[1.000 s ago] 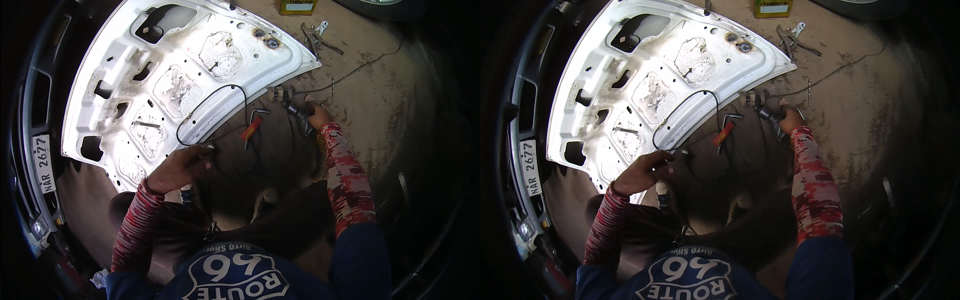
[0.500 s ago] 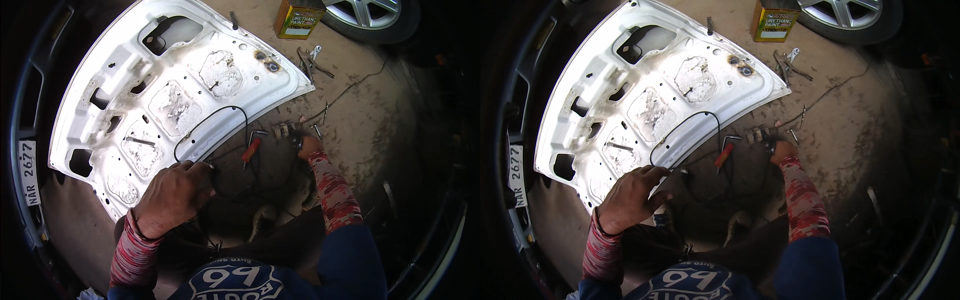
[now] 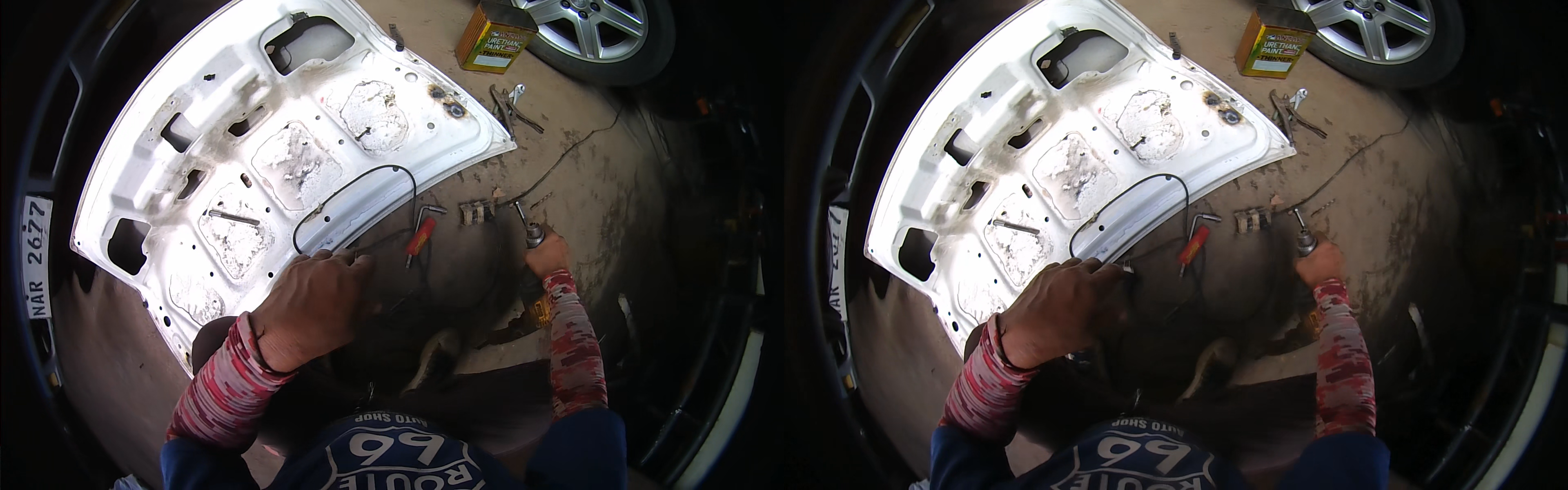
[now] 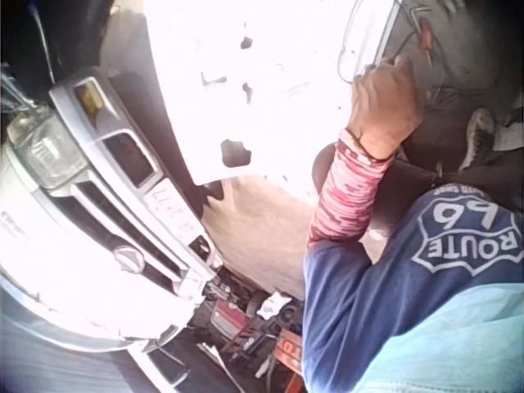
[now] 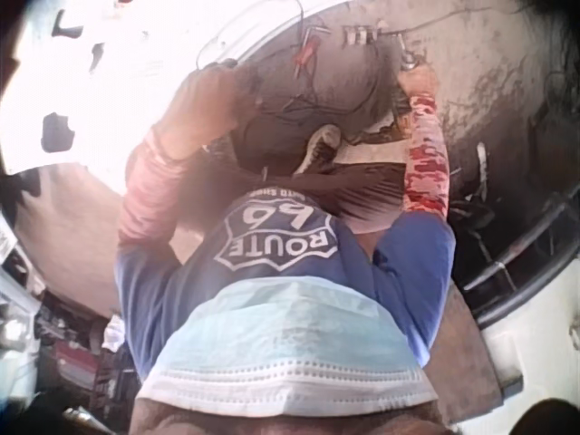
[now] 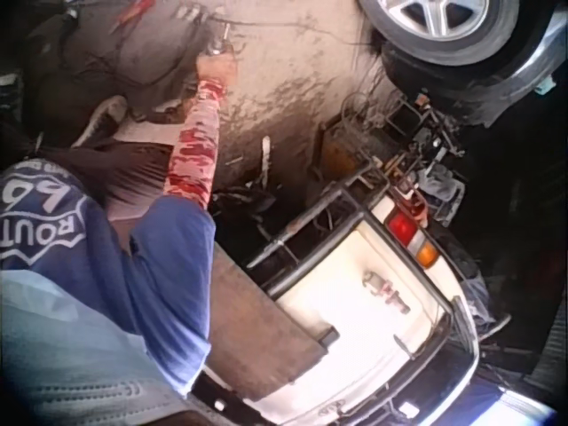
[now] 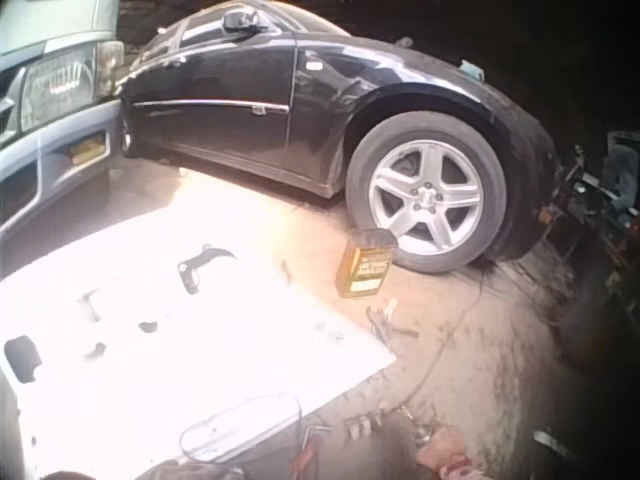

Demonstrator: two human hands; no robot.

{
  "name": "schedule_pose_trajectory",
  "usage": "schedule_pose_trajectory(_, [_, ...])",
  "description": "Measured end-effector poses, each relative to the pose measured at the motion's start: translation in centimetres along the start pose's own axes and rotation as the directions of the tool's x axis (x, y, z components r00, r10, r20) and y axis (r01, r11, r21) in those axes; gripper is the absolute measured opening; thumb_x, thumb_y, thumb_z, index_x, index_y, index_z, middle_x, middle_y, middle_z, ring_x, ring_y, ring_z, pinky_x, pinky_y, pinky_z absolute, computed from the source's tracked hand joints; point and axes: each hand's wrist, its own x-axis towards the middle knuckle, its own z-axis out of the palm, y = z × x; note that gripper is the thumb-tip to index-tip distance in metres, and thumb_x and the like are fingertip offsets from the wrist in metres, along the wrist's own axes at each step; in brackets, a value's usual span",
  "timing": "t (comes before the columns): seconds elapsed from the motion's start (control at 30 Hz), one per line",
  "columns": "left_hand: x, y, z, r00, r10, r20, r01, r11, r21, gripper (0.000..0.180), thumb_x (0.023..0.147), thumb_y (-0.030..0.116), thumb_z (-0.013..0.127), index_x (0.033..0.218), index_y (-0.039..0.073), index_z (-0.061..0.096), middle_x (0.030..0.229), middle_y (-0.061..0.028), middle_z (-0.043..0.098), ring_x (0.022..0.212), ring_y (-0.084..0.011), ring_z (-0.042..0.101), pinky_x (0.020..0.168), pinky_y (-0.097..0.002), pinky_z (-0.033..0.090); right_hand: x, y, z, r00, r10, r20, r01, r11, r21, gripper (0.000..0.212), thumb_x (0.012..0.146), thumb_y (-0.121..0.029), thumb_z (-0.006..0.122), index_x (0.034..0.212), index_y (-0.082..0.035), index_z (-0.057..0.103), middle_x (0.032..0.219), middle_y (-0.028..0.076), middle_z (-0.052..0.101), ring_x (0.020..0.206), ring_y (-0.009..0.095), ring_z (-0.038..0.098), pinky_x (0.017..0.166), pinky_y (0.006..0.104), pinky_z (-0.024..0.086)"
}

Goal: The person is repairing a white car door panel by hammering out dents and using a power tool to grind or smooth the surface. They handle a hammer, a power tool, and the door panel itself.

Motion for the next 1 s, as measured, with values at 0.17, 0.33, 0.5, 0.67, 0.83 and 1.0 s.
schedule_pose_trajectory(0.17, [-1.2, 0.6, -0.4, 0.963, -0.01, -0.27, 0.013, 1.0, 0.009, 0.032, 0.087, 0.016, 0.075, 0.114, 0.0, 0.068, 0.1, -0.019, 0.071, 0.097, -0.0367, 0.068, 0.084, -0.0449, 0.054, -3.6, -6.5, -10.8, 0.94, -0.126, -0.318, 0.199, 0.957, 0.21, 0.033, 0.07, -0.017, 0.078, 0.098, -0.003, 0.069, 0.089, 0.021, 0.074, 0.081, 0.039, 0.072, 0.074, 0.0461, 0.056])
schedule_pose_trajectory(0.33, [-0.8, 1.4, -0.7, 0.869, -0.035, -0.494, -0.091, 0.969, -0.23, 0.027, 0.09, 0.017, 0.073, 0.109, -0.002, 0.067, 0.098, -0.0221, 0.068, 0.096, -0.0407, 0.065, 0.084, -0.047, 0.052, -10.4, -10.5, -15.2, 0.962, -0.1, -0.254, 0.263, 0.597, 0.758, 0.018, 0.076, -0.005, 0.078, 0.085, -0.002, 0.063, 0.075, 0.005, 0.067, 0.066, 0.015, 0.063, 0.063, 0.033, 0.049])
schedule_pose_trajectory(0.5, [-2.8, 2.4, 2.3, 0.993, -0.019, -0.12, -0.065, 0.747, -0.662, 0.051, 0.094, 0.035, 0.074, 0.12, -0.007, 0.061, 0.104, -0.0284, 0.068, 0.104, -0.0428, 0.068, 0.088, -0.0448, 0.053, -14.4, -12.6, -11.3, 0.979, -0.202, -0.041, 0.105, 0.321, 0.941, 0.035, 0.077, 0.0, 0.074, 0.108, -0.002, 0.058, 0.08, 0.007, 0.066, 0.071, 0.02, 0.069, 0.068, 0.0322, 0.056])
schedule_pose_trajectory(0.67, [-3.2, 4.2, 7.9, 0.967, 0.23, 0.111, -0.133, 0.824, -0.55, 0.077, 0.087, 0.047, 0.078, 0.129, -0.01, 0.047, 0.101, -0.034, 0.066, 0.106, -0.0449, 0.067, 0.089, -0.0487, 0.053, -14.7, -11.4, -10.6, 0.991, -0.111, 0.08, -0.051, 0.241, 0.969, 0.034, 0.08, -0.008, 0.077, 0.107, -0.002, 0.057, 0.081, 0.01, 0.066, 0.071, 0.022, 0.069, 0.065, 0.034, 0.056])
schedule_pose_trajectory(0.83, [-1.9, 4.9, 9.5, 0.88, 0.253, 0.402, -0.026, 0.871, -0.491, 0.071, 0.086, 0.045, 0.078, 0.12, -0.009, 0.047, 0.09, -0.0309, 0.068, 0.095, -0.0465, 0.069, 0.081, -0.0497, 0.055, -13.4, -10.3, -11.2, 0.998, -0.025, 0.052, -0.046, 0.199, 0.979, 0.03, 0.087, -0.021, 0.08, 0.102, -0.003, 0.061, 0.079, 0.01, 0.067, 0.068, 0.02, 0.067, 0.064, 0.0321, 0.055])
schedule_pose_trajectory(1.0, [-1.9, 4.3, 9.0, 0.842, 0.302, 0.447, -0.066, 0.881, -0.469, 0.069, 0.088, 0.041, 0.079, 0.123, -0.009, 0.047, 0.078, -0.0269, 0.067, 0.076, -0.0439, 0.07, 0.066, -0.0459, 0.054, -12.5, -10.5, -9.9, 0.985, -0.013, 0.171, -0.166, 0.181, 0.969, 0.03, 0.089, -0.027, 0.079, 0.1, -0.004, 0.063, 0.079, 0.01, 0.068, 0.067, 0.018, 0.066, 0.062, 0.0308, 0.054])
